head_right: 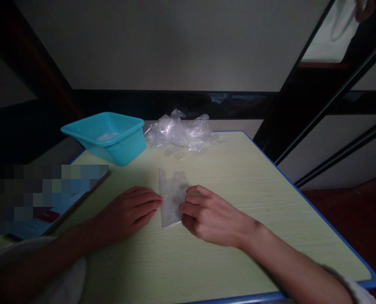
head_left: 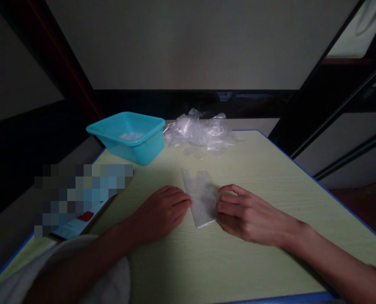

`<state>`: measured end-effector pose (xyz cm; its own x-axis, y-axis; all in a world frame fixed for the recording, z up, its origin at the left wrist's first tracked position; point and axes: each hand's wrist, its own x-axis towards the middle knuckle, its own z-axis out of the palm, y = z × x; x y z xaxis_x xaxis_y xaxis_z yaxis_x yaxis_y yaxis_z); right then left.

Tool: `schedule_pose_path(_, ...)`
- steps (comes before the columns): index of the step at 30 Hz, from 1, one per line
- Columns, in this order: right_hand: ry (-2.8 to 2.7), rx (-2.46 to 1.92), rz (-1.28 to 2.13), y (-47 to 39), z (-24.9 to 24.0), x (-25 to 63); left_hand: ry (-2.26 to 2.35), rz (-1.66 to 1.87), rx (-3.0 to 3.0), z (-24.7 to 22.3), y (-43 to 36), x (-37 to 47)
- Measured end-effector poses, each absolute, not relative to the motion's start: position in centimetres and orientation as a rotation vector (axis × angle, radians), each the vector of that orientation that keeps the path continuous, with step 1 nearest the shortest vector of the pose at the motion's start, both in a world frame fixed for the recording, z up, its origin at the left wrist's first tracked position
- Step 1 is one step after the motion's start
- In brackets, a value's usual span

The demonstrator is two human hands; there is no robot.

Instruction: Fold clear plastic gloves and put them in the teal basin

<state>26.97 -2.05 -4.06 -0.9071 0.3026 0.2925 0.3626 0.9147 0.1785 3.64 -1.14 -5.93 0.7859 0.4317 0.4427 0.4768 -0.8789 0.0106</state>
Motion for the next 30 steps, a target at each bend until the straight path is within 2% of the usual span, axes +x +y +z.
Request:
schedule_pose_path(15, -2.742, -0.533, -0.12, -1.8, -3.4, 27.5, -0.738, -0.635, -2.764, -6.6, -1.0, 4.6)
schedule_pose_path(21, -2.761, -0.546, -0.143, -1.1, -4.1, 27.9, -0.757, -0.802, -2.763, -6.6, -0.8, 4.5)
schedule_pose_path(30, -2.764, -0.651, 0.087, -0.3, -5.3, 27.8, -0.685, -0.745, -2.76, -6.7, -0.8, 4.3)
